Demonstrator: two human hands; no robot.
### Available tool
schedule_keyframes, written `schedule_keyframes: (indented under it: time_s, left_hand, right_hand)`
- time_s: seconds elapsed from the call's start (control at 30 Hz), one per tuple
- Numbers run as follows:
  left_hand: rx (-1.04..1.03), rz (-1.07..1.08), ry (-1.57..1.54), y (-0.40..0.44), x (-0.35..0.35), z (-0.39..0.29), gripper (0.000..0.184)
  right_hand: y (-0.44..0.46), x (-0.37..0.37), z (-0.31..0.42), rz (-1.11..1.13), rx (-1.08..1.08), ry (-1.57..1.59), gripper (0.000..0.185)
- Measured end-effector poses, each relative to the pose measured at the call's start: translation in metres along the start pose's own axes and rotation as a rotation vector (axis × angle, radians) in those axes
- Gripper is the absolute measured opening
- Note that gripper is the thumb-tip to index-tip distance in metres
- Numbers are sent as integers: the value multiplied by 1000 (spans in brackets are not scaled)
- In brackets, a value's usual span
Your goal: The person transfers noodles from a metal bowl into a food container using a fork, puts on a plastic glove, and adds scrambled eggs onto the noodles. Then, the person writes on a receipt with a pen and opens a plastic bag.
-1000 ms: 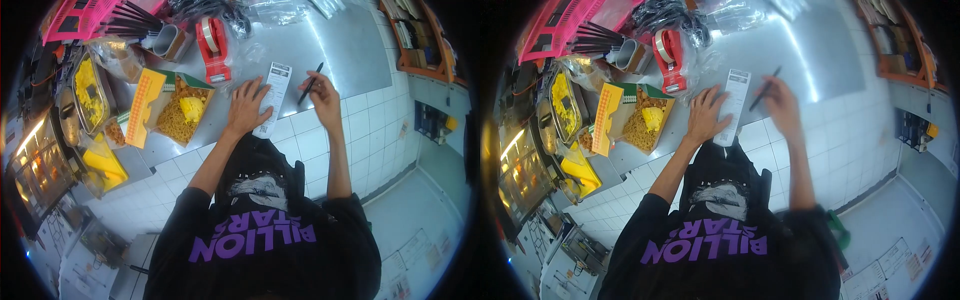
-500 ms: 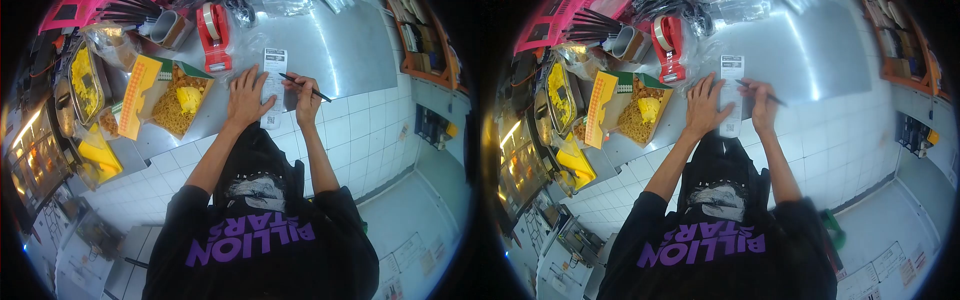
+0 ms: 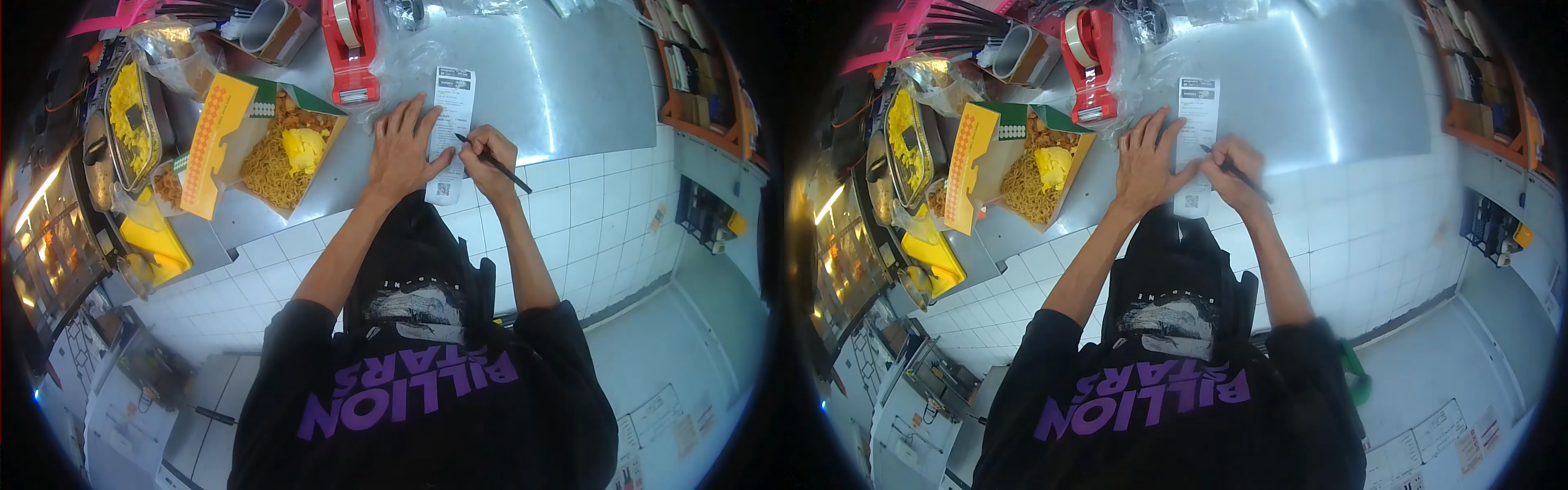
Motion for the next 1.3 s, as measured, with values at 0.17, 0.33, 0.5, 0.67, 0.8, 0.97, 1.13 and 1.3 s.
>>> schedule_keyframes:
  time_s: [0.17, 0.33, 0.5, 0.67, 0.8, 0.97, 1.13, 1.3]
  left_hand:
    - [-3, -2, -5, 0, 0, 0, 62]
    - [-10, -2, 1, 0, 1, -1, 62]
    - [14, 0, -32, 0, -3, 2, 63]
    - [16, 5, -38, -2, -3, 2, 64]
    - [20, 34, -51, -1, -3, 2, 70]
    - [18, 58, -56, -2, -2, 2, 75]
    - [3, 49, -51, -2, -2, 1, 77]
    - [-5, 46, -31, -2, -4, 2, 78]
  right_hand:
    - [4, -2, 5, 11, -23, -40, 19]
    - [3, -2, 1, 18, -7, -84, 18]
    - [-7, 8, 1, -106, -24, -37, 17]
    - [-12, 7, 2, -89, -15, -55, 17]
    - [-10, 5, 4, -86, -29, -35, 17]
    - [-13, 8, 2, -119, 45, -76, 17]
    - [-15, 6, 5, -117, 47, -38, 18]
    - [-17, -6, 6, -44, 106, -87, 20]
Point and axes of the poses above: each hand's wrist, its own y-axis towards the middle knuckle, its own x-axis out of the back of the hand, z = x × y, the point moved 8 cm from there along y, towards the middle knuckle, and after that the axes turned 4 degrees about y, right-handed, at the moved point
